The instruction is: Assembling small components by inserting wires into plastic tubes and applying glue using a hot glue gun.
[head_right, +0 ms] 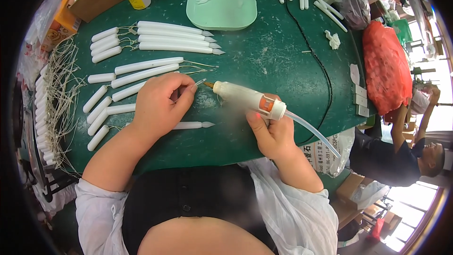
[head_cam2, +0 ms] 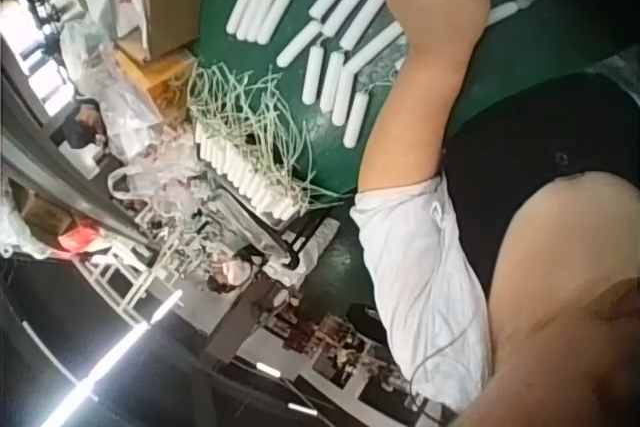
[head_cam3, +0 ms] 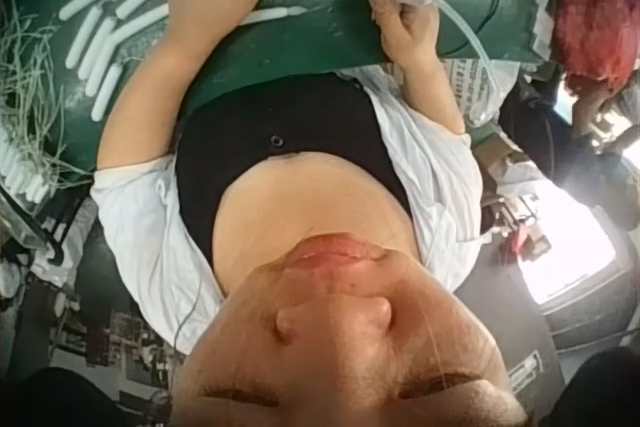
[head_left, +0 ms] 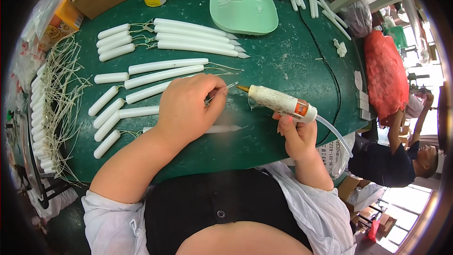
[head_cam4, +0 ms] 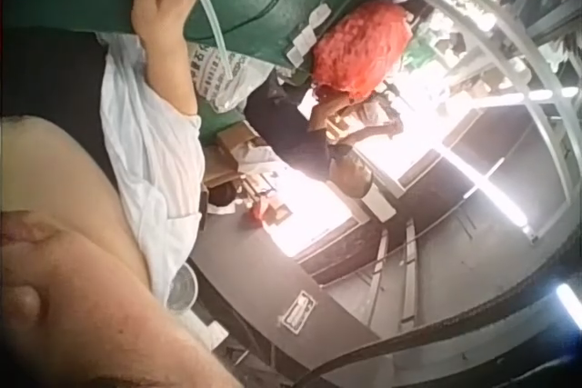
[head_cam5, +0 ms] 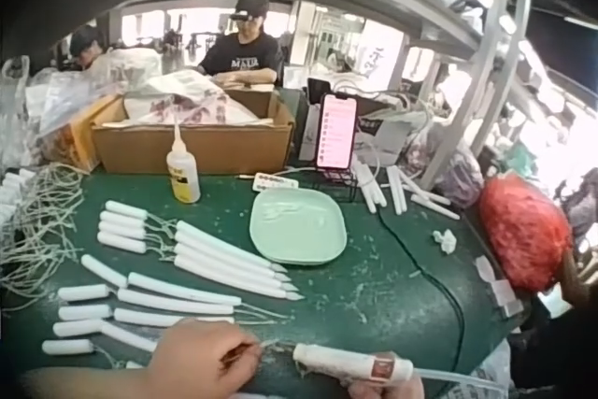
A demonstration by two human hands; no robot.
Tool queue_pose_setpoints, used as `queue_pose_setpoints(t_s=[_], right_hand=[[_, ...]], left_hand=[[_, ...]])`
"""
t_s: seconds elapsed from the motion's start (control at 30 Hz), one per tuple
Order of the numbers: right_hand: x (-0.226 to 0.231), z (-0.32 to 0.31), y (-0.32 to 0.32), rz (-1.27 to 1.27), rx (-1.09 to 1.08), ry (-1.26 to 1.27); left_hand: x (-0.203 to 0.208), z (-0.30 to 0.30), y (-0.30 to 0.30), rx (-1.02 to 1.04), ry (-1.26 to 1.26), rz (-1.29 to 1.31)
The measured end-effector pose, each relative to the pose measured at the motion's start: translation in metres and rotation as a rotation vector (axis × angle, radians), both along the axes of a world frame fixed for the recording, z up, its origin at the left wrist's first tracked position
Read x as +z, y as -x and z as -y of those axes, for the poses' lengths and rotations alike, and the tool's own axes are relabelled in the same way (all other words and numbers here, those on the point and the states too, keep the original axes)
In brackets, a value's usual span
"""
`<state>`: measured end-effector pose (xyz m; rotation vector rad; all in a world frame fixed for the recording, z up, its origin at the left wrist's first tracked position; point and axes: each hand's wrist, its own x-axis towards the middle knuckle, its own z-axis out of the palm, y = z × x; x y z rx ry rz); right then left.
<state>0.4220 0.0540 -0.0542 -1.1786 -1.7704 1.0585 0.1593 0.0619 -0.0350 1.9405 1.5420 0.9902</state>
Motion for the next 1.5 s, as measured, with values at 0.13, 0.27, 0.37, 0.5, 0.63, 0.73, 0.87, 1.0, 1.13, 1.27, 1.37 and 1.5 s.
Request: queue_pose_setpoints(t_s=[0.13,0.27,0.37,0.5,0.63,0.73,0.87,1.0,1.13,1.27,1.37,1.5], right_hand=[[0.004,-0.001,0.002,0.02,0.011,-0.003],[0.004,-0.002,0.003,0.033,0.024,-0.001],[0.004,-0.003,0.003,0.043,0.035,-0.007],[0.007,-0.005,0.005,0.047,0.045,-0.008],[0.01,-0.004,0.006,0.057,0.024,0.001],[0.012,-0.008,0.002,0.254,-0.035,-0.293],[0.039,-0.038,-0.023,0.465,-0.491,-0.293],[0.039,-0.083,-0.081,0.411,-0.395,-0.236],[0.021,-0.102,-0.103,0.534,-0.279,-0.157],[0.013,-0.083,-0.103,0.665,-0.42,-0.556],[0.027,-0.047,-0.096,0.977,-0.531,-0.596],[0.021,-0.036,-0.071,0.704,-0.517,-0.325]], left_hand=[[-0.002,0.0,0.002,-0.01,-0.123,-0.082],[-0.001,0.0,0.002,-0.018,-0.119,-0.095],[-0.003,0.001,0.002,-0.014,-0.086,-0.088],[-0.004,0.0,0.001,-0.012,-0.12,-0.073],[-0.001,0.001,0.001,-0.025,-0.12,-0.084],[-0.001,0.0,0.0,-0.057,-0.102,-0.052],[-0.004,0.005,0.002,-0.054,-0.108,-0.048],[-0.001,0.006,0.001,-0.027,-0.026,-0.02],[0.001,0.007,0.0,0.005,0.097,0.053],[0.001,0.004,0.0,0.008,0.123,0.038],[0.003,0.004,0.001,0.024,0.133,0.053],[0.003,0.003,0.001,-0.013,0.128,0.038]])
